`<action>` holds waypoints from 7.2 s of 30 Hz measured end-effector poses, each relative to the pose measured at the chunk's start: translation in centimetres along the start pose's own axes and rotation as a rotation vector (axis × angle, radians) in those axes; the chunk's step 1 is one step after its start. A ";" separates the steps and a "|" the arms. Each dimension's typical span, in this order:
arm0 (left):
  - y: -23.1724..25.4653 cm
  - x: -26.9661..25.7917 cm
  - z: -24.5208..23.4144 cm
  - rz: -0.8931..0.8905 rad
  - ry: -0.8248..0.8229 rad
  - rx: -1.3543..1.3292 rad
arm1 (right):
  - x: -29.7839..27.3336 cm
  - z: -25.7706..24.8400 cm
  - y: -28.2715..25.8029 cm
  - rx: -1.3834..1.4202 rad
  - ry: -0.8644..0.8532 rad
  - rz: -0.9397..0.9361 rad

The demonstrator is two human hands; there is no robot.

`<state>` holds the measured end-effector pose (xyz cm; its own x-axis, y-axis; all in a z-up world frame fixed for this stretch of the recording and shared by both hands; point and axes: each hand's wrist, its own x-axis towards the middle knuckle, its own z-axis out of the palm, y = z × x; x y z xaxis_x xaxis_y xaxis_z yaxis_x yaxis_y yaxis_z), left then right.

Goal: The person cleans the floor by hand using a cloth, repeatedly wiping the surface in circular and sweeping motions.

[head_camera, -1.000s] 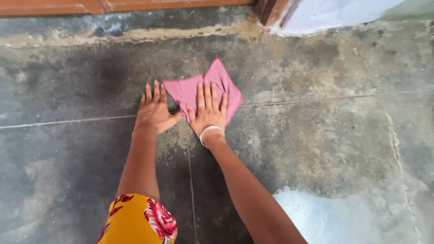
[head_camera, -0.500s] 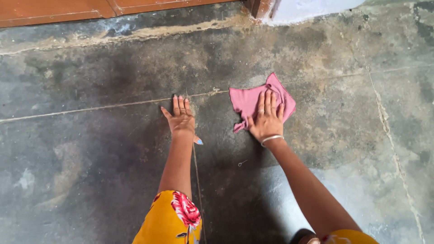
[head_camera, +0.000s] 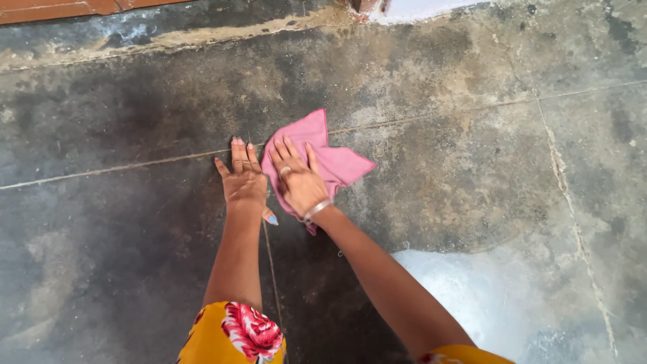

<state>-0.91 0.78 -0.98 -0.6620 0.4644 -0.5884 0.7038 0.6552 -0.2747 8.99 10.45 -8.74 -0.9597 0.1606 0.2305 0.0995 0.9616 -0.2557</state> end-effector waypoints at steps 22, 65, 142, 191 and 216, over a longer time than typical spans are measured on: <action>-1.6 -0.8 -0.2 0.044 -0.048 -0.189 | -8.7 -7.2 9.7 -0.113 0.028 0.882; -0.3 -5.1 -11.1 0.605 -0.176 -0.959 | -5.1 -16.2 6.9 0.760 0.430 0.805; 10.6 12.4 -8.5 0.308 0.819 -0.258 | 8.4 -6.8 25.7 -0.141 -0.035 0.641; 15.6 7.3 -10.0 0.687 0.631 -0.169 | -28.2 -14.6 34.9 -0.211 0.243 1.482; 6.0 0.7 -2.0 0.486 0.600 -0.167 | -5.7 -7.0 2.3 -0.194 -0.087 0.498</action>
<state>2.33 6.29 -1.55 -0.3497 0.9326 -0.0891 0.9333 0.3550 0.0533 16.54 13.32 -4.08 -0.8013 0.5966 0.0452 0.5869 0.7984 -0.1342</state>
